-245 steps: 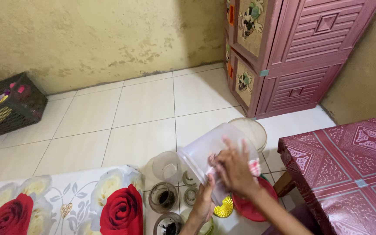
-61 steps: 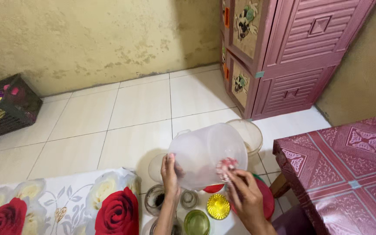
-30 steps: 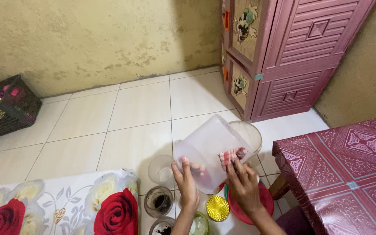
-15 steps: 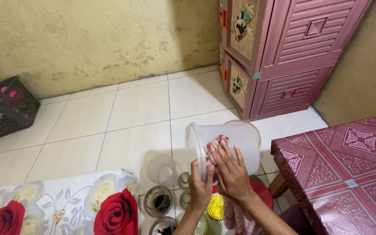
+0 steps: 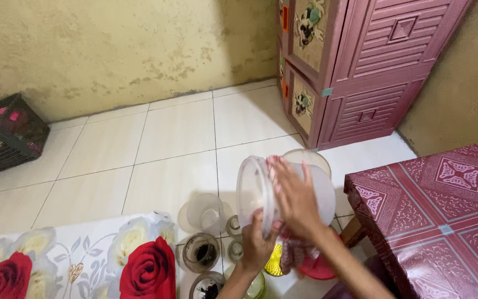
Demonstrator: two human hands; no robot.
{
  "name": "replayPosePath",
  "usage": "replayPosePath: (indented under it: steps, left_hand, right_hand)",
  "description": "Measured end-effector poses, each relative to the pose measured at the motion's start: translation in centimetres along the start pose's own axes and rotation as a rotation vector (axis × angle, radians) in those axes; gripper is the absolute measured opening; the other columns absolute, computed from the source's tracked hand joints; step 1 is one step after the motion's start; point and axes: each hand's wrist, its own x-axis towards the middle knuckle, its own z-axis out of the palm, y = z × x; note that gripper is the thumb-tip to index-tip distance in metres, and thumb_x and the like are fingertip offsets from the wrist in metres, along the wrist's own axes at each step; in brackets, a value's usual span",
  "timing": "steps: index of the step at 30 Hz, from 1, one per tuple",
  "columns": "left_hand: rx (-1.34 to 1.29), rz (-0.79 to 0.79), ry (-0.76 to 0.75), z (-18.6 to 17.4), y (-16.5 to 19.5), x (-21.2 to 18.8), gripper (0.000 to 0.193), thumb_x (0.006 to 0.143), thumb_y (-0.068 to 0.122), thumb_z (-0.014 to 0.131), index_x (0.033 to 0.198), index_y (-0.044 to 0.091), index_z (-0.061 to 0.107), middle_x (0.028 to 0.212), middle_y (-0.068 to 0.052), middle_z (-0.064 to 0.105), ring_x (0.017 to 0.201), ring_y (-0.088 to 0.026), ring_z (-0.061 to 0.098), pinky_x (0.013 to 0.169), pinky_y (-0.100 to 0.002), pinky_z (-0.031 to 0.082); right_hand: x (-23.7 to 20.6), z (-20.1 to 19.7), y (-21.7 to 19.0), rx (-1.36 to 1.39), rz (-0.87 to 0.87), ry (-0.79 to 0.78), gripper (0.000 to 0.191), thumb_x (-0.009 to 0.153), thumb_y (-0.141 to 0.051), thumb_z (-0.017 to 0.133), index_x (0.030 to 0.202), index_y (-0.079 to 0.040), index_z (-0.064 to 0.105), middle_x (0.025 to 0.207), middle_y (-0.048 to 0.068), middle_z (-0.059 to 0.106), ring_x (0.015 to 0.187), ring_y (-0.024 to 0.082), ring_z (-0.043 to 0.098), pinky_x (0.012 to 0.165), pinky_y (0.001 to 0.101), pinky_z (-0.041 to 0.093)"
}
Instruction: The person sits on the floor and wipes plastic containers and lids with a checkered cloth, turning each container to clean its sides and rim, then sets the wiped containers down with the other dishes.
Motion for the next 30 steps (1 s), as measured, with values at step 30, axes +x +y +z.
replayPosePath:
  steps: [30]
  left_hand:
    - [-0.392, -0.475, 0.033, 0.9, 3.0, 4.0, 0.038, 0.108, 0.038, 0.035, 0.125, 0.007, 0.051, 0.076, -0.008, 0.067, 0.066, -0.017, 0.071, 0.06, -0.031, 0.059]
  right_hand:
    - [-0.1, -0.6, 2.2, -0.249, 0.261, -0.025, 0.046, 0.106, -0.025, 0.036, 0.149, -0.015, 0.049, 0.156, 0.003, 0.048, 0.156, 0.029, 0.03, 0.118, 0.0759, -0.013]
